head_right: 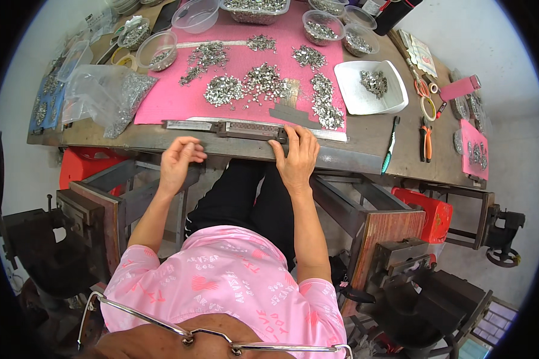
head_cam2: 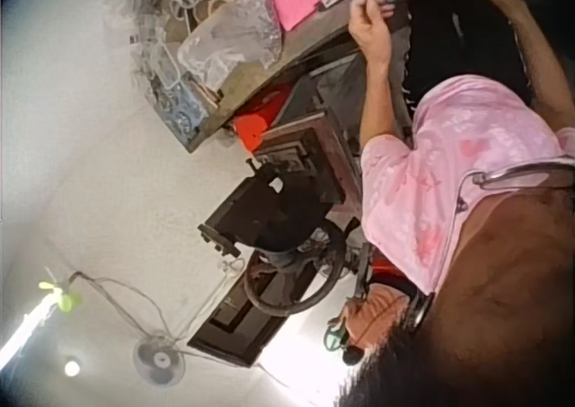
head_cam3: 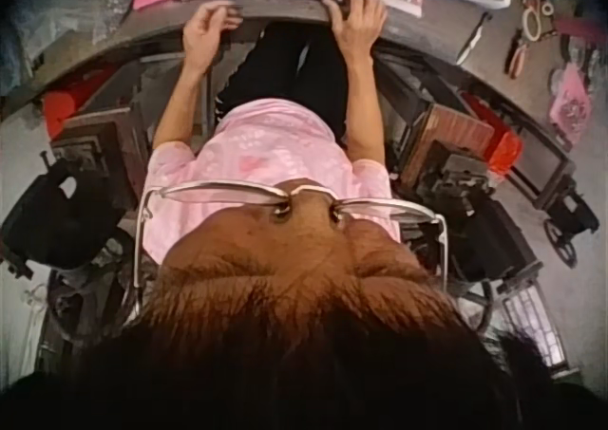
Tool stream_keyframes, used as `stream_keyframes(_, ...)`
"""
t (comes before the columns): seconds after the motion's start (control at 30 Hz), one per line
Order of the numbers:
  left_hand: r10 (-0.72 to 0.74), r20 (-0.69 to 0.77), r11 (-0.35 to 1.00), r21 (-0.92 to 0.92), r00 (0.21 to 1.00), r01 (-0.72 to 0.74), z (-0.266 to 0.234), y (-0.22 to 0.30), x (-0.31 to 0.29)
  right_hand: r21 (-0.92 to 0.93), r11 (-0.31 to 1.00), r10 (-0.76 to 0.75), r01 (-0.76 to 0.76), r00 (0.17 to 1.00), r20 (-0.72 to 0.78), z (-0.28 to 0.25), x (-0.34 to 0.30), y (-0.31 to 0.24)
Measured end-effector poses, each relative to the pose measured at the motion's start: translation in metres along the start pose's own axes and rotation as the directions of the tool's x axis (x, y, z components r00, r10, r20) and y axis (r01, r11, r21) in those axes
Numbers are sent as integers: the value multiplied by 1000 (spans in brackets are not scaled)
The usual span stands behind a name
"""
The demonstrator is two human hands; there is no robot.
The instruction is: The person arranges small metal pieces onto a metal track tool by hand, presses them using a manual press machine, and continues placing metal pieces into the track tool.
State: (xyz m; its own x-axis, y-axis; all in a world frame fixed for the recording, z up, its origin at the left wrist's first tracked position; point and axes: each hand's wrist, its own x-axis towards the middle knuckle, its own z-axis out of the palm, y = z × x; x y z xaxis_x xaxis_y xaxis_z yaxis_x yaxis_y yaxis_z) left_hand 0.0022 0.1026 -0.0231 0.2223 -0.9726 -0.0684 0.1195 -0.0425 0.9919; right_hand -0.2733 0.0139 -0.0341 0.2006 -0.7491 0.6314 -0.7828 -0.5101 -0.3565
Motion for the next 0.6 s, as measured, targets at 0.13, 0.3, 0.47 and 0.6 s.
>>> stream_keyframes(0.13, 484, 235, 677, 509, 843, -531, 41, 22, 17, -8, 1000, 5, -5, 1000, 4, 0, 1, 0)
stream_keyframes(0.3, 578, 369, 324, 715, 728, -620, 56, 14, 51, 136, 991, -15, 1, 995, 100, -19, 15, -2)
stream_keyframes(0.47, 571, 354, 346, 715, 741, -608, 53, 3, 55, 62, 981, -188, 181, 974, 129, -19, 37, 9)
stream_keyframes(0.6, 593, 334, 344, 718, 733, -605, 55, 1, 55, 18, 917, -393, 398, 895, 213, -13, 49, 10)
